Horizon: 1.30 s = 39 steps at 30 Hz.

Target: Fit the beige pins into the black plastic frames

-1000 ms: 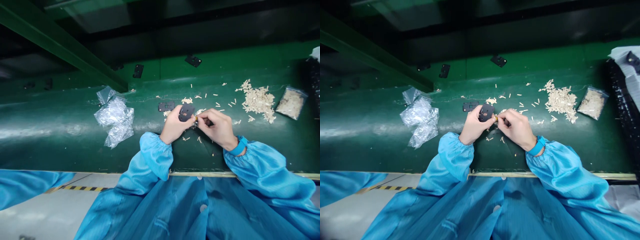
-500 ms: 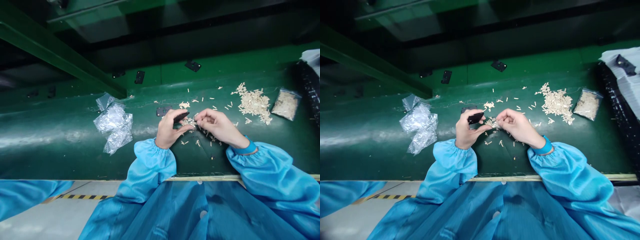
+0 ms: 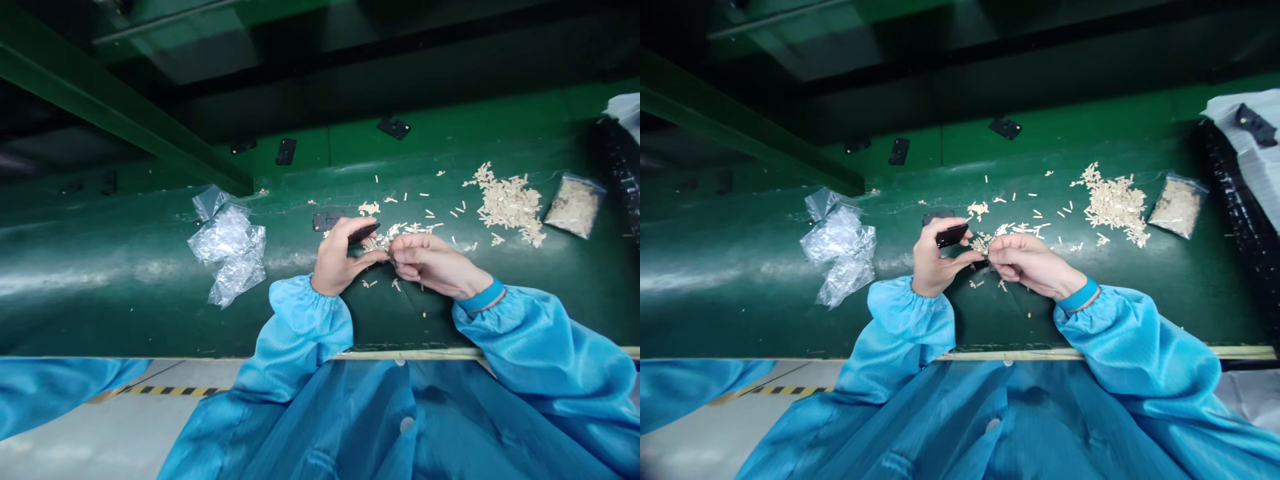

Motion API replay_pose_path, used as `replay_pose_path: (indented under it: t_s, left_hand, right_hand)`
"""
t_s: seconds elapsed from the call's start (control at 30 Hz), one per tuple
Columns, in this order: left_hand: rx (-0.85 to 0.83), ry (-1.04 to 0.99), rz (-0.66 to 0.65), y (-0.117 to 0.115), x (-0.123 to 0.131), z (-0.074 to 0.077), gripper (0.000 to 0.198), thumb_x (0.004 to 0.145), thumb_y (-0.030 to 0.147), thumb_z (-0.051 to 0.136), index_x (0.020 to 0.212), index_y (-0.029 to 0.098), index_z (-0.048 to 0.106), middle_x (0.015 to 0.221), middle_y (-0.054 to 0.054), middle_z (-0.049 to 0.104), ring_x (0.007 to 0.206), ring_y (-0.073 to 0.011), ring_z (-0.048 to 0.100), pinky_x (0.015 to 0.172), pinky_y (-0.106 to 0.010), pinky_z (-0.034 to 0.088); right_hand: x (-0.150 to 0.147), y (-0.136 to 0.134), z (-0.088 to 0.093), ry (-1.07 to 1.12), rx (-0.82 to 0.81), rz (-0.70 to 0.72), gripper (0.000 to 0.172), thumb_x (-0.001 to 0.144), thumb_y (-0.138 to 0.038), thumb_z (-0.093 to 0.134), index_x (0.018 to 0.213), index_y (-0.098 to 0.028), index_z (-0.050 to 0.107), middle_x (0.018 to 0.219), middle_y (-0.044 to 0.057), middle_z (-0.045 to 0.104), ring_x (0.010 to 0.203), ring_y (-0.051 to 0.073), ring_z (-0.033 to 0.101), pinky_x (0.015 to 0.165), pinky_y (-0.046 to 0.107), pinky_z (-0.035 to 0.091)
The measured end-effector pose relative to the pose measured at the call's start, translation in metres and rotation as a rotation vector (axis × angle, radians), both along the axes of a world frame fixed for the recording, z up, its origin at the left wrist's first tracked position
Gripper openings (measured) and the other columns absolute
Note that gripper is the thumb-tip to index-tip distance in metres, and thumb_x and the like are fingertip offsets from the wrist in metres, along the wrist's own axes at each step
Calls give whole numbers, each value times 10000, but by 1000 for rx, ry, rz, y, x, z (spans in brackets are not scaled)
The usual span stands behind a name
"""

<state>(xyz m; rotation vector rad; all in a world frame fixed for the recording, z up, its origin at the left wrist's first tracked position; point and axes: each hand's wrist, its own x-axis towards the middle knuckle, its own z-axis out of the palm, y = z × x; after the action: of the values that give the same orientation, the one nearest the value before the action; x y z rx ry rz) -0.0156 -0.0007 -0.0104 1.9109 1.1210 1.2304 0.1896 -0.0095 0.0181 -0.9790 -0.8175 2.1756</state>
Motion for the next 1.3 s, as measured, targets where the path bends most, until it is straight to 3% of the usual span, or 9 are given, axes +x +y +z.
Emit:
replay_pose_path:
  t_s: [0.07, 0.2, 0.3, 0.4, 0.47, 0.57, 0.73, 1.1, 1.3]
  left_hand:
    - [-126, -81, 34, 0, 4, 0, 526, 824, 472, 785, 1242, 220, 590, 1042, -50, 713, 777, -119, 680, 783, -269, 559]
    - [-574, -361, 35, 0, 15, 1, 311, 996, 468, 526, 1134, 203, 612, 942, -50, 728, 745, -143, 698, 694, -281, 569]
    - [-776, -491, 14, 0, 20, 4, 256, 938, 424, 614, 1027, 188, 658, 912, -39, 725, 760, -151, 705, 673, -270, 575]
    - [-719, -456, 87, 0, 19, 8, 185, 832, 342, 741, 859, 163, 705, 822, -10, 716, 720, -121, 671, 657, -220, 549]
    - [-672, -412, 132, 1, 18, 11, 161, 798, 314, 767, 811, 158, 728, 744, 8, 698, 617, -94, 615, 563, -193, 502]
    - [-663, -366, 152, 1, 16, 14, 156, 811, 319, 751, 835, 165, 755, 650, 30, 654, 447, -59, 505, 424, -187, 392]
    - [-593, -292, 136, -1, 16, 16, 127, 844, 297, 717, 853, 177, 759, 544, 61, 568, 376, -48, 464, 422, -200, 358]
    - [-507, -192, 140, -3, 16, 14, 94, 863, 247, 688, 875, 189, 761, 622, 57, 571, 396, -39, 496, 432, -200, 370]
    - [-513, -197, 136, -4, 16, 16, 93, 859, 240, 690, 880, 184, 761, 667, 52, 577, 402, -31, 508, 436, -194, 379]
  right_hand:
    - [-1, 0, 0, -121, 124, -96, 111, 743, -208, 739, 717, -162, 641, 565, -52, 505, 479, 60, 380, 460, 220, 255]
    - [-3, -1, 1, -431, 407, -256, 76, 707, -127, 717, 722, -168, 654, 658, -19, 622, 559, 81, 493, 525, 227, 364]
    - [-4, -4, -1, -548, 508, -281, 63, 719, -139, 698, 735, -174, 649, 666, -11, 640, 572, 96, 522, 542, 241, 394]
    - [-5, -6, -4, -647, 561, -257, 49, 739, -148, 675, 743, -179, 638, 661, -12, 639, 558, 101, 517, 527, 248, 392]
    - [-6, -7, -6, -692, 584, -232, 48, 740, -150, 669, 741, -181, 632, 657, -11, 638, 552, 105, 519, 522, 252, 396]
    - [-7, -8, -6, -725, 616, -200, 60, 725, -141, 667, 728, -184, 624, 650, -13, 635, 549, 105, 514, 518, 253, 397]
    - [-9, -8, -5, -757, 644, -184, 52, 721, -153, 661, 725, -186, 621, 649, -16, 632, 553, 103, 505, 520, 254, 387]
    - [-10, -7, -6, -758, 628, -163, 42, 721, -154, 653, 724, -184, 624, 649, -17, 626, 552, 102, 501, 519, 251, 382]
    - [-9, -6, -7, -663, 532, -157, 49, 711, -136, 646, 724, -179, 627, 669, -12, 622, 568, 106, 502, 531, 254, 385]
